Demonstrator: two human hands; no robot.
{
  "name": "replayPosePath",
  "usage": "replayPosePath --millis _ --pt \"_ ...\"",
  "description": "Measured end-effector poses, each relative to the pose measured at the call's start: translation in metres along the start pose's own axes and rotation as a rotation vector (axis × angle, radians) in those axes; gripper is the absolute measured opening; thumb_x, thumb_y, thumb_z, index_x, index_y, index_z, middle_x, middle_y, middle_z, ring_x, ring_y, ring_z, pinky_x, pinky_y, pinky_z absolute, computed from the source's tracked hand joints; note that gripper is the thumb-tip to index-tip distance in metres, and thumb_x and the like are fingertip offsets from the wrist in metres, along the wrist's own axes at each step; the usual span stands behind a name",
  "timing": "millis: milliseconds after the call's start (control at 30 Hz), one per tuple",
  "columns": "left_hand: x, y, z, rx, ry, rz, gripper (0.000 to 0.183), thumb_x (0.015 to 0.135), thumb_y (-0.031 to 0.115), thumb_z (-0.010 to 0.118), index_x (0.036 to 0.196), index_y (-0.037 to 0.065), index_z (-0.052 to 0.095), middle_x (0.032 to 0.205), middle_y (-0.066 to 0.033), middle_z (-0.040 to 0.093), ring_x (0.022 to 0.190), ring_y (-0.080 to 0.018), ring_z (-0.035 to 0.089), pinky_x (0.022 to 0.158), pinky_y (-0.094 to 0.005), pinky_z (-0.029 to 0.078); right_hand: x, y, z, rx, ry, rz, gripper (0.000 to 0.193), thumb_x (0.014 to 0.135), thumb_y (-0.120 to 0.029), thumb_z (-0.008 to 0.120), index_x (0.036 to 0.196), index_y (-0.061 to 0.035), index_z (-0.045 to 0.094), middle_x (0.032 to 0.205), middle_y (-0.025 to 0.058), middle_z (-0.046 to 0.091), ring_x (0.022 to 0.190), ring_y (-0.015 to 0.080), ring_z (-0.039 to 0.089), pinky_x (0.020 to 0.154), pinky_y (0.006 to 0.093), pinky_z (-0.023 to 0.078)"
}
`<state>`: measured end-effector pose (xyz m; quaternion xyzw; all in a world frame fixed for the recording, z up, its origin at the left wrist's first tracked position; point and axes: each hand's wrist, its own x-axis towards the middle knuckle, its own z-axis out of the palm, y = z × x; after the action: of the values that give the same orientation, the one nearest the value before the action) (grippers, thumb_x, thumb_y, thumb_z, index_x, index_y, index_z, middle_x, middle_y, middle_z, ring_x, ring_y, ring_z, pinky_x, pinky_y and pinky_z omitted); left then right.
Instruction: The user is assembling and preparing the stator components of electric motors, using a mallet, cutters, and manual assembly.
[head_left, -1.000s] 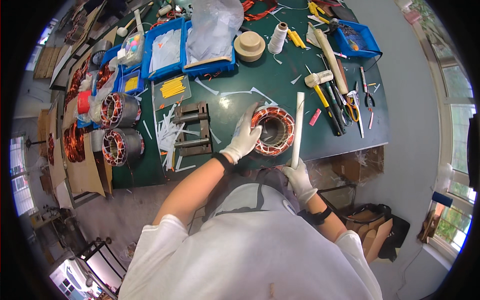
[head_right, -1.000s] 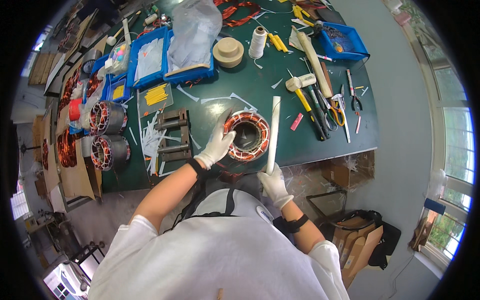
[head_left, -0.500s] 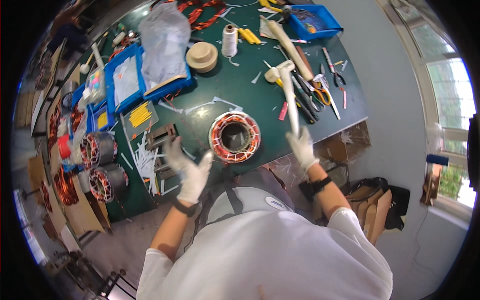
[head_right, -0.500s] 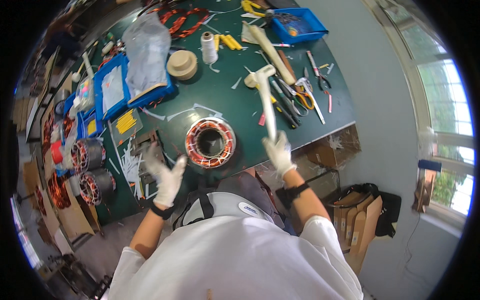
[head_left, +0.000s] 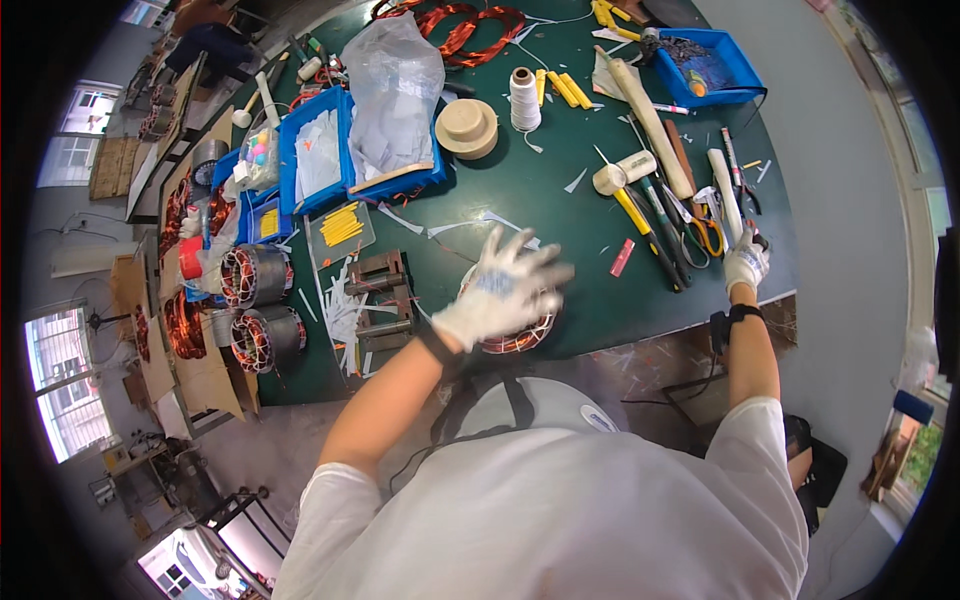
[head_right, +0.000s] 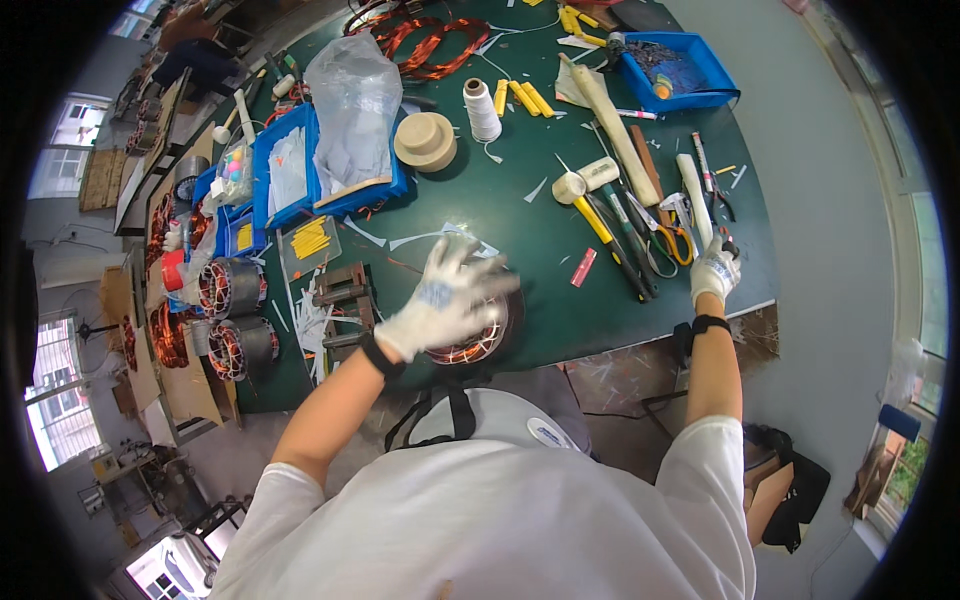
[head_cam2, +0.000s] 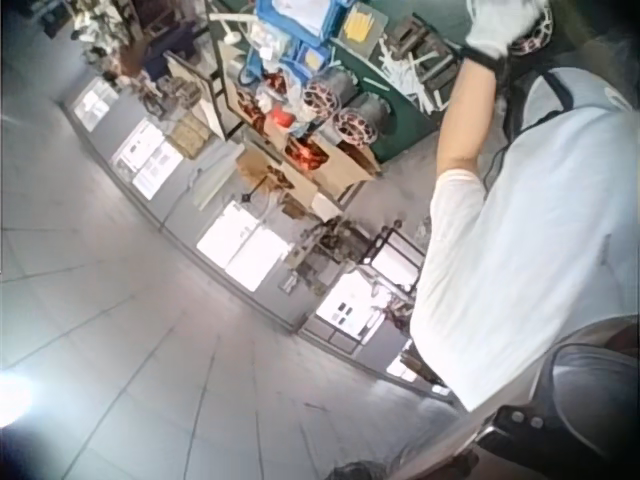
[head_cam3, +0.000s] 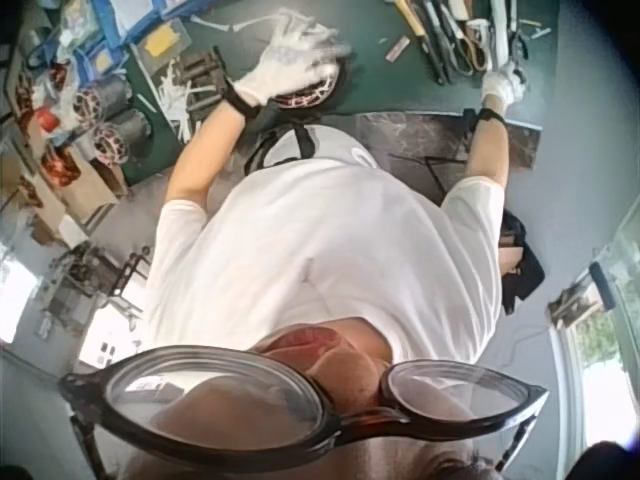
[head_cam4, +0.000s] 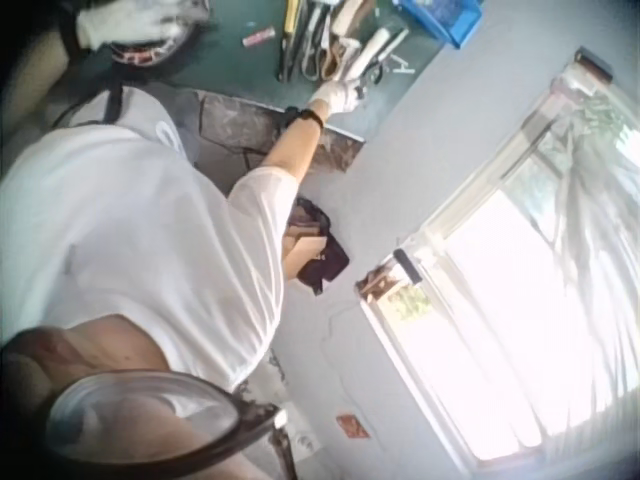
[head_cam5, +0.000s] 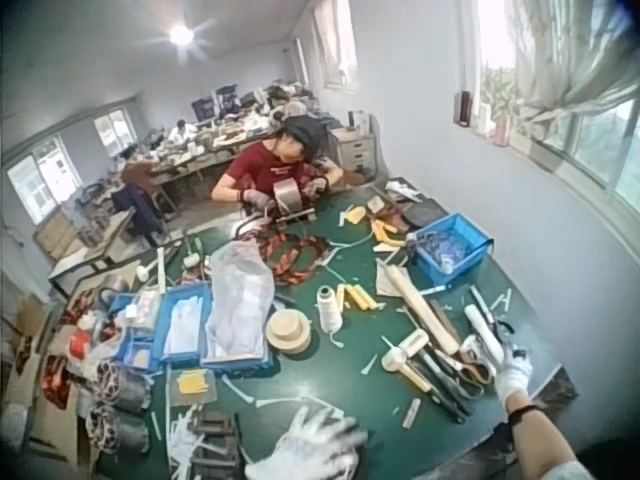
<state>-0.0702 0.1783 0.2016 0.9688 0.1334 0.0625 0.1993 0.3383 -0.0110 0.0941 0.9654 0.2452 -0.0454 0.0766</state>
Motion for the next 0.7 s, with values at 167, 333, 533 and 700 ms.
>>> replayPosePath --millis 167,333,533,700 --pt "0.048 -0.085 0.003 -0.798 -0.224 -0.596 0.044 0.096 0.033 0.054 0.126 0.001 0.058 0.119 -0.0128 0.065 0.112 -0.0221 0.059 0.101 -0.0341 0.042 -0.022 -0.031 0.042 0.293 0.046 -0.395 0.057 0.082 -0.015 0.058 0.137 -0.0111 0.046 0.111 0.028 0.06 0.107 0.0456 0.055 0.094 0.0523 0.044" --pt "0.03 -0.113 0.006 -0.917 -0.152 -0.641 0.057 0.093 0.037 0.06 0.133 -0.002 0.052 0.122 -0.0102 0.063 0.116 -0.0186 0.056 0.1 -0.0294 0.041 -0.018 -0.058 0.033 0.101 -0.15 -0.277 0.054 0.08 -0.02 0.063 0.131 -0.0117 0.049 0.114 0.0252 0.06 0.111 0.0412 0.055 0.094 0.0482 0.044" --pt "0.002 -0.064 -0.071 -1.009 -0.097 -0.604 0.053 0.09 0.043 0.063 0.125 0.003 0.061 0.133 -0.0148 0.055 0.125 -0.0219 0.05 0.107 -0.0356 0.036 -0.008 -0.06 0.017 0.074 -0.067 -0.1 0.049 0.078 -0.019 0.069 0.121 -0.0099 0.048 0.112 0.022 0.061 0.108 0.0398 0.058 0.091 0.048 0.047" --pt "-0.028 -0.036 -0.062 -0.478 -0.254 -0.254 0.049 0.073 0.02 0.071 0.122 0.022 0.066 0.151 -0.0232 0.031 0.139 -0.0415 0.029 0.114 -0.0486 0.024 0.0 -0.048 0.005 0.049 -0.163 -0.157 0.05 0.079 -0.016 0.066 0.124 -0.0105 0.047 0.111 0.0196 0.062 0.103 0.0387 0.063 0.088 0.0493 0.048"
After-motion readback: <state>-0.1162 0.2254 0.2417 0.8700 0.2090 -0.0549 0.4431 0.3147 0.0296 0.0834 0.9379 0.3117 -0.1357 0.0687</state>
